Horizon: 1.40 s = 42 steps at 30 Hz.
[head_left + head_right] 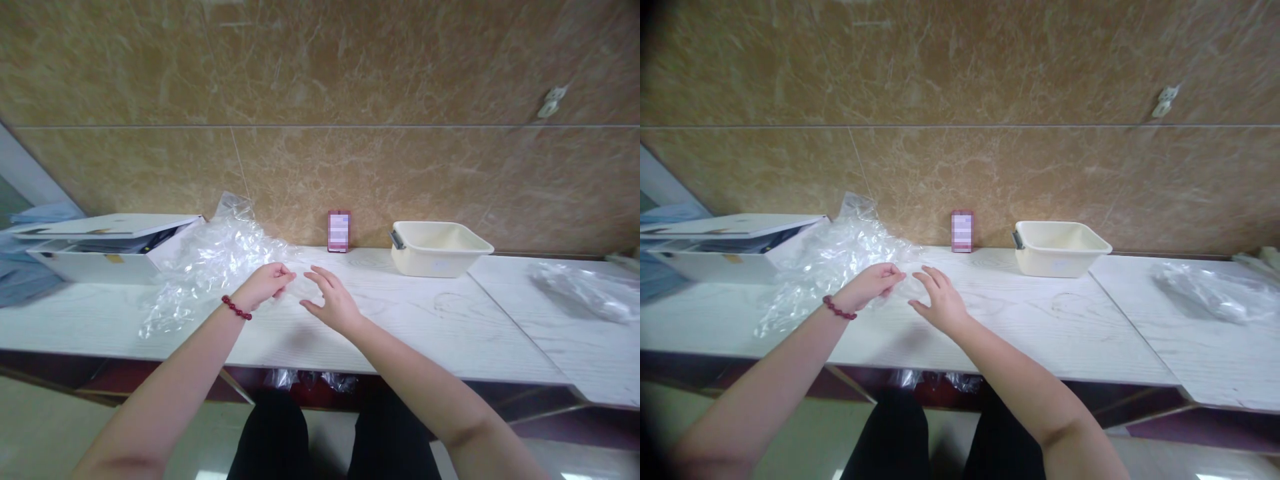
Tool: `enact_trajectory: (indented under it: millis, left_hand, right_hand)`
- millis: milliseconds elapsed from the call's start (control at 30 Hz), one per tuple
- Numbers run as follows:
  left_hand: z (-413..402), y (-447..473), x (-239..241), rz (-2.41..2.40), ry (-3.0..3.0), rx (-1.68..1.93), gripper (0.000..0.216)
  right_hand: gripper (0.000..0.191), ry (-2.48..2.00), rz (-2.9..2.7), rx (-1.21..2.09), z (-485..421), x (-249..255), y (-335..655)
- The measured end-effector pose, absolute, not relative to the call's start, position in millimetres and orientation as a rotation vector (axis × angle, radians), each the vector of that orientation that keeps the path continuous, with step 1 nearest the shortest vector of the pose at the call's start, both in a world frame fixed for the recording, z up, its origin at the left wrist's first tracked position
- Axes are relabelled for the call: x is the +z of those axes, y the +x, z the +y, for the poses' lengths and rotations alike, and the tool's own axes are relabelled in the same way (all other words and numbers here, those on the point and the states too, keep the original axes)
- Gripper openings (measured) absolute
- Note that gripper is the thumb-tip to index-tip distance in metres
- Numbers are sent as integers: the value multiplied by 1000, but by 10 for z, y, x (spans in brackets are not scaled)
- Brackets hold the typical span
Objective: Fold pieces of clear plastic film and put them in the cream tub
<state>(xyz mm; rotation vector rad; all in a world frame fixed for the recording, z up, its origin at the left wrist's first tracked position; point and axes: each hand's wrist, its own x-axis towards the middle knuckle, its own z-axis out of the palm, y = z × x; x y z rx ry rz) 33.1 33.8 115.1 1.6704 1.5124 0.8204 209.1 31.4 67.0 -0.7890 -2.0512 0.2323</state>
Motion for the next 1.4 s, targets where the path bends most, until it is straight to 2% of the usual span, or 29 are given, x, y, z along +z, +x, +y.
enact_trajectory:
  millis: [67,100,233,433,533,600,800,1000,1167,1300,1400]
  left_hand:
    - [349,401,1216,1450,1670,828,30]
    - [355,421,1256,1413,1659,867,33]
    - [380,449,1454,1263,1585,990,50]
    - [700,460,1469,1372,1845,778,68]
    - [997,485,1333,1453,1817,617,42]
    - [1156,528,1256,1478,1679,668,30]
    - [1338,756,1096,1232,1410,946,23]
    - [1413,813,970,1196,1590,903,30]
    - [1549,780,1048,1381,1950,815,32]
    - [1675,750,1184,1447,2298,1118,29]
    - [1685,691,1183,1441,2526,1373,27]
  right_hand:
    - [15,-813,-2085,330,340,798,2124]
    - [12,-847,-2090,381,375,856,2155]
    - [12,-1049,-2015,574,594,1052,2313]
    - [12,-1162,-1771,966,1020,1230,2565]
    - [12,-1216,-1672,1043,1204,1249,2688]
    - [12,-1250,-1617,1057,1297,1230,2756]
    - [11,-1243,-1489,1088,1447,1151,2868]
    - [11,-1202,-1524,992,1492,1177,2971]
    - [15,-1164,-1633,817,1654,1163,3032]
    - [25,-1068,-1784,437,1722,1187,3078]
    - [24,-923,-1903,237,1649,1166,3140]
